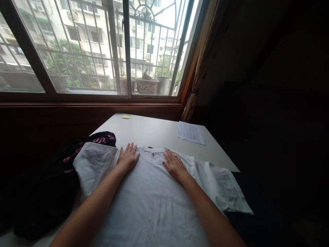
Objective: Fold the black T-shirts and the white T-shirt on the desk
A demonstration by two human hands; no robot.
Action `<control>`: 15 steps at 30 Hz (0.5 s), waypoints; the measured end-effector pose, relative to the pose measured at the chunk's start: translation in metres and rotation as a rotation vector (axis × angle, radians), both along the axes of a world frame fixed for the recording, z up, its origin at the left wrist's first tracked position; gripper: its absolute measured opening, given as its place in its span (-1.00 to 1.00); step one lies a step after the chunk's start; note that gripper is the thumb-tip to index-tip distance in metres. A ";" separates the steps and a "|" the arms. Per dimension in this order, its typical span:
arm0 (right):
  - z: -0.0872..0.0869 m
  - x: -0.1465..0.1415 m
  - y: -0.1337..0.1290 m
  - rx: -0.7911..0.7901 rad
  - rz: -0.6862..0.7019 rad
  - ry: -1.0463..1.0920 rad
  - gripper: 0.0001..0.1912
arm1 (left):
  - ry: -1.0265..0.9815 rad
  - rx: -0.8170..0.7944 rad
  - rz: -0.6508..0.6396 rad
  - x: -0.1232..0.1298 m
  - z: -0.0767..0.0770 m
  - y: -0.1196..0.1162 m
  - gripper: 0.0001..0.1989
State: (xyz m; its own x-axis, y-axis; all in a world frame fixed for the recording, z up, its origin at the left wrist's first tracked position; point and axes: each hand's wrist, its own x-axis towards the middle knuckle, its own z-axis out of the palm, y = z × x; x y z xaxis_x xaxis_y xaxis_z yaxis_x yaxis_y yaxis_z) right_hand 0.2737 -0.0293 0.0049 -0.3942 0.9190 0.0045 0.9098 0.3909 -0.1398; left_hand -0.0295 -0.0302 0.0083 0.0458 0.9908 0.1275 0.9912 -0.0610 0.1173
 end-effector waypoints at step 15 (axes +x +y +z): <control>0.037 0.102 -0.025 0.455 -0.391 0.154 -0.63 | 0.029 0.010 -0.160 -0.013 -0.010 -0.005 -0.44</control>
State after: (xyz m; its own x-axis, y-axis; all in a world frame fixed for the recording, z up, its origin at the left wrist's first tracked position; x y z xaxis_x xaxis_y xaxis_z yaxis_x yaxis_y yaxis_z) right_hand 0.3754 -0.0545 0.0421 0.0073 0.8880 0.4598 0.9804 0.0841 -0.1782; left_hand -0.0428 -0.0354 -0.0022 0.2067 0.9692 0.1336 0.9717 -0.2193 0.0874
